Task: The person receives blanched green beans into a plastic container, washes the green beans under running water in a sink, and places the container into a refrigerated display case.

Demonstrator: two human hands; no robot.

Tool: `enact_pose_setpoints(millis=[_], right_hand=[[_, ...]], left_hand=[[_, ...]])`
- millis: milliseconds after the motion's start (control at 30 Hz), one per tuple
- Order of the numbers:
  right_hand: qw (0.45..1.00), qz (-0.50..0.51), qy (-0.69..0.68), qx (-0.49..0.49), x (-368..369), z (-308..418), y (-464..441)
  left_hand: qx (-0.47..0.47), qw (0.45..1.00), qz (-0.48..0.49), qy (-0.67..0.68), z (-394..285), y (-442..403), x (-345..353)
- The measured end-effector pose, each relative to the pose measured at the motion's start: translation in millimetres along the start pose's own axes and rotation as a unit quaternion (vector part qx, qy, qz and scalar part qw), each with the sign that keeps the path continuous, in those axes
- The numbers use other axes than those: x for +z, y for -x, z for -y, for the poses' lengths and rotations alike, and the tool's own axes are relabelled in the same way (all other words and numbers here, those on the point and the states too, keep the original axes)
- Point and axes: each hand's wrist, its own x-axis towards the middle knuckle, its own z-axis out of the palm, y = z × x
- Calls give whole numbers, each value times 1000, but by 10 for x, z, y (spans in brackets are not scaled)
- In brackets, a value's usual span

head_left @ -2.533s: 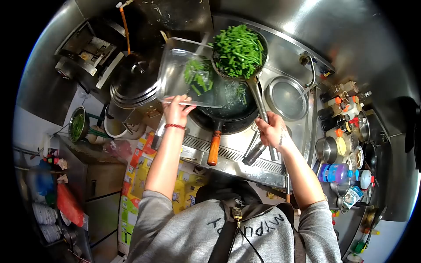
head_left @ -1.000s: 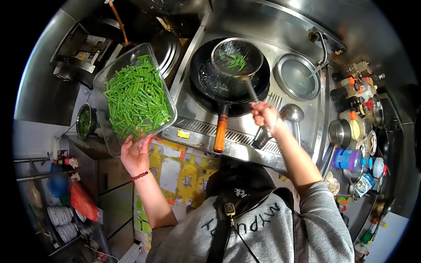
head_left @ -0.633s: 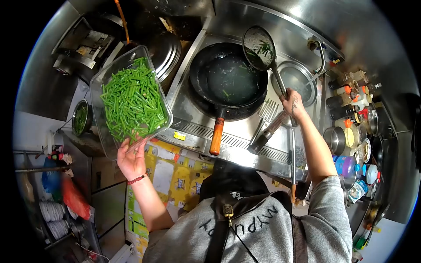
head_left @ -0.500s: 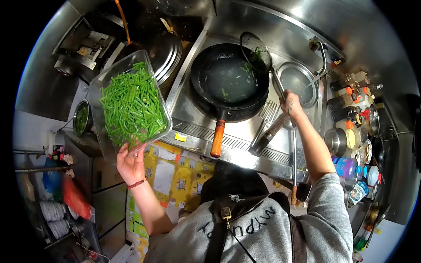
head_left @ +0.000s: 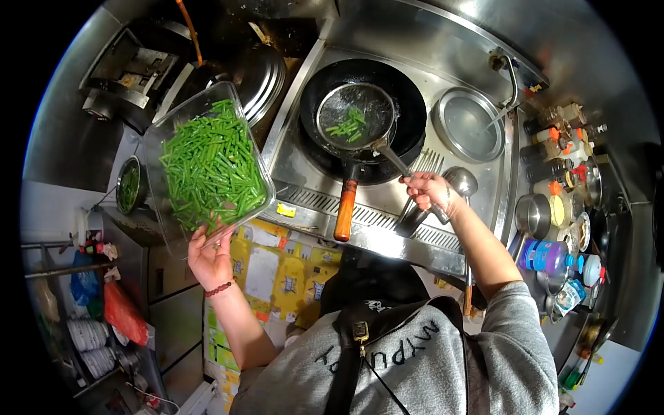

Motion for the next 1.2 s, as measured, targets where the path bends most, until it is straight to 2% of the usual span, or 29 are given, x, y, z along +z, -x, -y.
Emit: enact_pose_setpoints(millis=[100, 233, 300, 367, 400, 433, 500, 567, 633, 700, 733, 767, 833, 867, 1033, 1100, 1200], right_hand=[[993, -79, 50, -71, -115, 133, 115], [958, -145, 194, -154, -158, 570, 487], [944, -177, 222, -170, -305, 696, 518], [906, -216, 297, -208, -358, 776, 546], [888, -228, 354, -184, -400, 836, 573], [888, -229, 355, -184, -438, 840, 543], [779, -314, 497, -218, -537, 762, 415], [711, -320, 592, -205, -569, 667, 276], [700, -287, 613, -226, -699, 397, 11], [848, -262, 453, -85, -192, 334, 84], [899, -231, 364, -77, -124, 226, 20], [940, -197, 270, -69, -98, 94, -78], [985, -130, 90, -63, 41, -106, -201], [991, -95, 70, -57, 104, -134, -208], [993, -71, 10, -98, 302, -195, 175], [995, -49, -29, -85, 155, -202, 270], [990, -76, -46, -107, 65, -104, 640]], left_hand=[[-12, 1000, 3, -8, 4, 6, 35], [-20, 999, 33, 9, 26, 22, 48], [-27, 998, 48, 20, 31, 26, 52], [-29, 999, 39, 12, 43, 37, 52], [-30, 999, 41, 13, 49, 34, 44], [-28, 998, 49, 18, 53, 29, 32], [-26, 998, 57, 22, 60, 37, 39], [-24, 998, 51, 10, 58, 72, 88], [-17, 999, 40, -3, 66, 114, 103], [-11, 999, 29, -16, 66, 139, 101], [-13, 1000, 21, -18, 60, 150, 96], [-15, 1000, 12, -20, 59, 158, 90], [-7, 999, 14, -34, 58, 158, 66], [-4, 999, 17, -46, 54, 166, 66], [-38, 998, 27, -48, 103, 202, 225], [-45, 997, 46, -41, 198, 156, 292], [-59, 995, 46, -73, 439, 35, 459]])
